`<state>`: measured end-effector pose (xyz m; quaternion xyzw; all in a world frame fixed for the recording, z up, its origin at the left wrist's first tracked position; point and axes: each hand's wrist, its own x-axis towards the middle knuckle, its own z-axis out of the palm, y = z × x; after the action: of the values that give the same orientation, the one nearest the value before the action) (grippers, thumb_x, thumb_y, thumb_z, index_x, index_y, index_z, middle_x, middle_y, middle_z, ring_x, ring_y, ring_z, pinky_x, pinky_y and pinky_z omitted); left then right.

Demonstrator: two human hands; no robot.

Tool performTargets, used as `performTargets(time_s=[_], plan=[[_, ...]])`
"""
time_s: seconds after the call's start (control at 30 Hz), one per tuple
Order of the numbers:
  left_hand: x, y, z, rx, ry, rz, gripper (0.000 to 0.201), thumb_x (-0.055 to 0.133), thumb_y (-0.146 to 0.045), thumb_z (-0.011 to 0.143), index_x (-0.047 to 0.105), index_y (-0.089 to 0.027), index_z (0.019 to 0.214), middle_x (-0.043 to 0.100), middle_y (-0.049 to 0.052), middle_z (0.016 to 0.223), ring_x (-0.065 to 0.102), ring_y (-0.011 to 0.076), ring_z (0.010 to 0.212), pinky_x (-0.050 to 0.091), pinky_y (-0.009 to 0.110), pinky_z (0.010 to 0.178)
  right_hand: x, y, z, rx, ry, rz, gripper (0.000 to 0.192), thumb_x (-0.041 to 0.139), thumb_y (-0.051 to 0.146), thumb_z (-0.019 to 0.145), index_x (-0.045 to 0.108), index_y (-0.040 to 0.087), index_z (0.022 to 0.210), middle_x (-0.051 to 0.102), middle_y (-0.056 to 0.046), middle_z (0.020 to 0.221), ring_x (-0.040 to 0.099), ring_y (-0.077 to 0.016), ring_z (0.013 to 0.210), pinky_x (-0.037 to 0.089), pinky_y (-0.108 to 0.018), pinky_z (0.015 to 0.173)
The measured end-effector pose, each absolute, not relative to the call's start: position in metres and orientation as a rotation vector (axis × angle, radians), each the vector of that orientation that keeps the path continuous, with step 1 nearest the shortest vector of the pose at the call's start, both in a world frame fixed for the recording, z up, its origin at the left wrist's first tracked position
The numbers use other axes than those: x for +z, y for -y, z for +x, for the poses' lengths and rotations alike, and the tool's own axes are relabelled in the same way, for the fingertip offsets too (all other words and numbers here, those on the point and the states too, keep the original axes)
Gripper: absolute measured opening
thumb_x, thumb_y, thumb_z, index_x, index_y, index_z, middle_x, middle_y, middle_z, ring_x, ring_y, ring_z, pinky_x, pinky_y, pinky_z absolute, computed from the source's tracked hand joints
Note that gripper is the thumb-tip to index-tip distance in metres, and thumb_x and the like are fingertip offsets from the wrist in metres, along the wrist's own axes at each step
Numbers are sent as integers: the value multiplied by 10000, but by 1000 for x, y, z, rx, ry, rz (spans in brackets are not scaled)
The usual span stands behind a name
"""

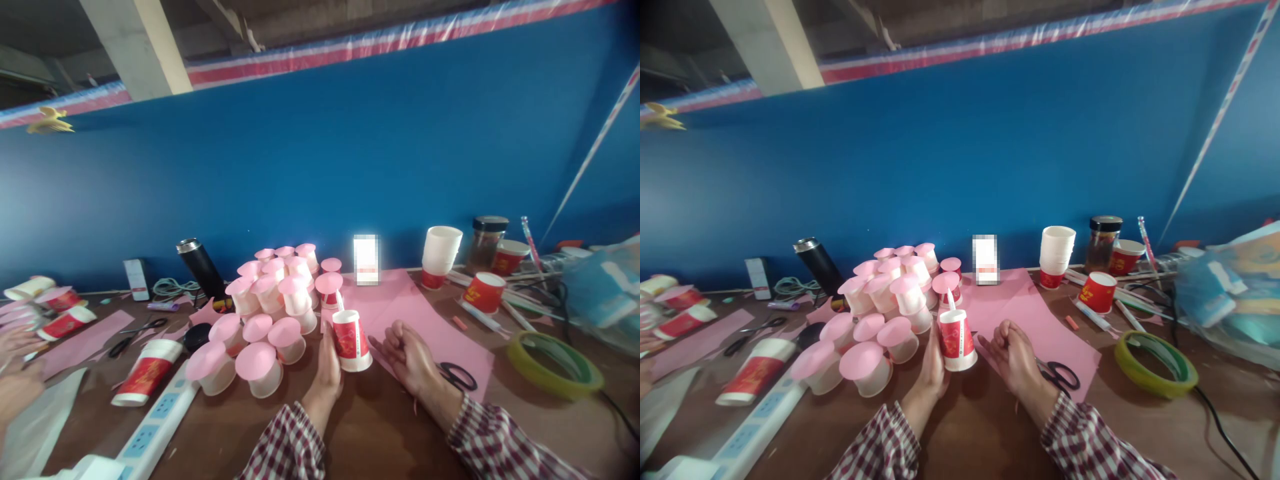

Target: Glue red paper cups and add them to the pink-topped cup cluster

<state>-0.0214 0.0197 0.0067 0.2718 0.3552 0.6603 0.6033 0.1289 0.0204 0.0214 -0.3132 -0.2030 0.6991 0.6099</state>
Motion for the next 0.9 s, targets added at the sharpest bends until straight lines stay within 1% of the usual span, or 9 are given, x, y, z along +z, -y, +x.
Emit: performTargets(time_s=[0.1, 0.2, 0.33, 0.4, 0.53, 0.63, 0.7, 0.8, 0.9], plan=[[9, -19, -20, 1563, -831, 662, 541, 631, -657, 786, 702, -173, 1019, 720, 39, 924, 627, 185, 865, 473, 306, 854, 23, -20, 128, 1597, 484, -716, 229, 615, 131, 682, 438, 218, 566, 440, 92, 507, 373, -62, 420, 565, -478, 917], [9, -19, -21, 1590, -834, 695, 500, 635, -634, 797, 706, -186, 1007, 717, 37, 958, 618, 183, 893, 461, 302, 879, 22, -21, 129, 1608, 496, -688, 232, 621, 131, 689, 440, 213, 568, 455, 95, 511, 347, -50, 405, 572, -465, 897], [12, -17, -21, 1561, -839, 730, 462, 636, -603, 812, 716, -169, 947, 713, 50, 884, 614, 203, 884, 463, 319, 889, 20, -20, 130, 1608, 494, -687, 234, 627, 134, 691, 433, 212, 587, 463, 104, 519, 327, -37, 389, 572, -458, 888], [13, -17, -21, 1561, -830, 734, 444, 633, -591, 820, 712, -166, 919, 710, 52, 883, 609, 201, 875, 465, 317, 894, 20, -20, 130, 1597, 506, -689, 246, 635, 144, 696, 424, 213, 590, 456, 109, 514, 322, -34, 383, 567, -466, 898], [8, -20, -21, 1569, -831, 719, 470, 612, -626, 819, 694, -172, 908, 699, 39, 893, 600, 177, 812, 477, 313, 863, 21, -20, 129, 1594, 505, -688, 248, 637, 135, 686, 420, 210, 591, 455, 113, 516, 336, -34, 392, 567, -457, 906], [4, -21, -22, 1536, -842, 706, 528, 559, -674, 827, 678, -160, 836, 689, 40, 853, 591, 168, 764, 484, 309, 798, 23, -20, 129, 1590, 482, -696, 244, 635, 131, 673, 418, 209, 594, 465, 110, 523, 359, -39, 404, 577, -445, 886], [3, -21, -22, 1531, -836, 708, 522, 562, -667, 829, 671, -157, 803, 688, 42, 839, 589, 166, 762, 481, 308, 796, 22, -19, 129, 1589, 477, -705, 241, 632, 130, 670, 416, 209, 595, 469, 109, 526, 358, -40, 404, 583, -436, 870], [7, -20, -21, 1553, -824, 713, 461, 616, -624, 817, 674, -167, 823, 687, 33, 846, 584, 167, 772, 474, 304, 794, 22, -19, 129, 1589, 479, -719, 231, 621, 122, 671, 421, 209, 595, 464, 108, 523, 337, -38, 395, 591, -421, 844], [13, -18, -20, 1608, -824, 717, 406, 675, -579, 792, 680, -179, 864, 678, 17, 825, 579, 169, 786, 467, 291, 792, 21, -20, 129, 1588, 465, -724, 228, 615, 126, 672, 418, 208, 592, 459, 105, 520, 345, -39, 398, 594, -399, 831]])
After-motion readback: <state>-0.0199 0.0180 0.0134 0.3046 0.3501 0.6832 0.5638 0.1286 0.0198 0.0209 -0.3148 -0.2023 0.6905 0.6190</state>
